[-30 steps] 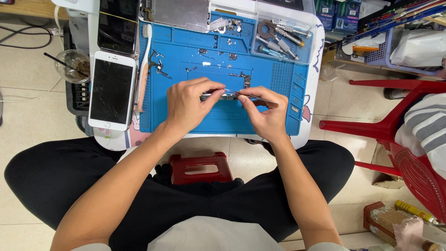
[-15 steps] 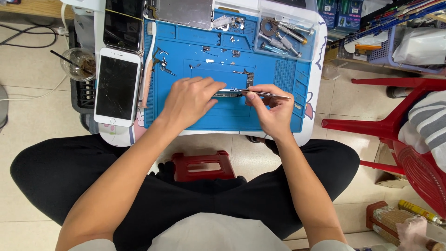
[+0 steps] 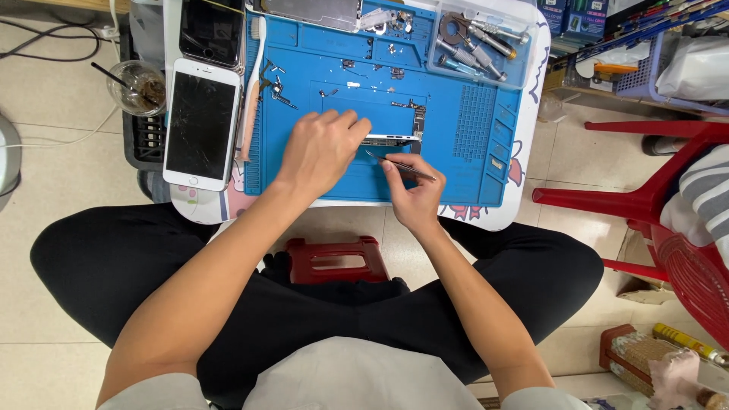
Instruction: The person is repairing a disassembled smartphone on a blue work mat. They use a metal spudger to pry and adjust internal components, then switch to a screwdriver to tighten screws on the device's frame.
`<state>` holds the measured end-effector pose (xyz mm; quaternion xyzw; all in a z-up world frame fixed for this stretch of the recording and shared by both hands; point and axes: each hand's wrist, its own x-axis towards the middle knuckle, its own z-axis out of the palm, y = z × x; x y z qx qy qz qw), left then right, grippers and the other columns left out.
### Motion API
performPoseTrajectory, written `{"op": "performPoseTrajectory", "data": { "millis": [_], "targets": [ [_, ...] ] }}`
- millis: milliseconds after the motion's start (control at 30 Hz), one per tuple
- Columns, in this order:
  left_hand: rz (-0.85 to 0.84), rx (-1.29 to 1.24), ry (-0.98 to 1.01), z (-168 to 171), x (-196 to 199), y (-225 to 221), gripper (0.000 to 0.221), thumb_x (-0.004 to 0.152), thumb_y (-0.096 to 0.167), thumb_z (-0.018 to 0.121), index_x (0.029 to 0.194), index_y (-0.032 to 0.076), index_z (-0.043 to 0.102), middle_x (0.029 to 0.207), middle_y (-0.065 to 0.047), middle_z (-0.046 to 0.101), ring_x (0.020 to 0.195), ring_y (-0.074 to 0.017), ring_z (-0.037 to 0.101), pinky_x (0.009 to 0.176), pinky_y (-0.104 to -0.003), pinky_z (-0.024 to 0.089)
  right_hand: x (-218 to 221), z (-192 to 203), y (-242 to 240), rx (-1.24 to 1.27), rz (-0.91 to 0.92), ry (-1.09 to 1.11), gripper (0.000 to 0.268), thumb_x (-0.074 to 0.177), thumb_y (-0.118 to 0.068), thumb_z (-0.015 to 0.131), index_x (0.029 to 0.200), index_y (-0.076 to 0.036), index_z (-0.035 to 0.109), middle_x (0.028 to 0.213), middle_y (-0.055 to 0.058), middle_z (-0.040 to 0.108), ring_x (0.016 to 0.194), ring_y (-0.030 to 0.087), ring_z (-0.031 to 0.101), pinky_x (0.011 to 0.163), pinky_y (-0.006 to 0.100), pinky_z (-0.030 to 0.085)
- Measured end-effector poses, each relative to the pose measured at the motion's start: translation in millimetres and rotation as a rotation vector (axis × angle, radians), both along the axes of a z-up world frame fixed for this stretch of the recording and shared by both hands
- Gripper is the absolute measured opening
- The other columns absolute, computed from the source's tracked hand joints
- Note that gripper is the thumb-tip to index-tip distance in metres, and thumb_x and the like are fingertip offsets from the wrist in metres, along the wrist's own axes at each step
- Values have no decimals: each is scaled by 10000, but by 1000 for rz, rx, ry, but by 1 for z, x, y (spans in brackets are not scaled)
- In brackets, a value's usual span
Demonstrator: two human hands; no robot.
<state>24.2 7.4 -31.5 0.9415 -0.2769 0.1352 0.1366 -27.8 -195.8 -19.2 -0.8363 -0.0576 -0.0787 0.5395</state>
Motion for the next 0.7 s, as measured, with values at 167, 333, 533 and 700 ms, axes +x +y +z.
{"op": "performPoseTrajectory", "data": {
  "millis": [167,333,533,700],
  "targets": [
    [-6,-9,-5,3,1,2,490,756,89,919,1196,217,743,835,8,730,678,-131,698,628,-266,579,5,-9,2,-12,-9,-22,54,990,-68,764,1032,-59,798,843,117,801,712,220,767,614,316,624],
    [8,-2,-16,-1,1,0,503,757,94,912,1207,235,734,816,26,721,660,-118,689,614,-250,568,6,-11,2,-33,-1,-24,51,1000,-89,761,1031,-74,797,862,106,804,721,242,771,612,320,629],
    [15,-15,-30,4,2,-1,442,787,65,873,1174,237,750,782,31,710,619,-107,663,582,-227,548,9,-10,3,-38,4,-19,51,996,-80,761,1030,-85,798,887,99,805,738,252,764,597,317,620],
    [19,-27,-27,8,1,-1,402,806,59,871,1151,231,758,782,28,721,610,-101,664,571,-218,540,11,-10,4,-63,-11,-15,39,990,-86,773,1021,-95,797,916,81,808,765,242,764,603,306,618]
  ]
}}
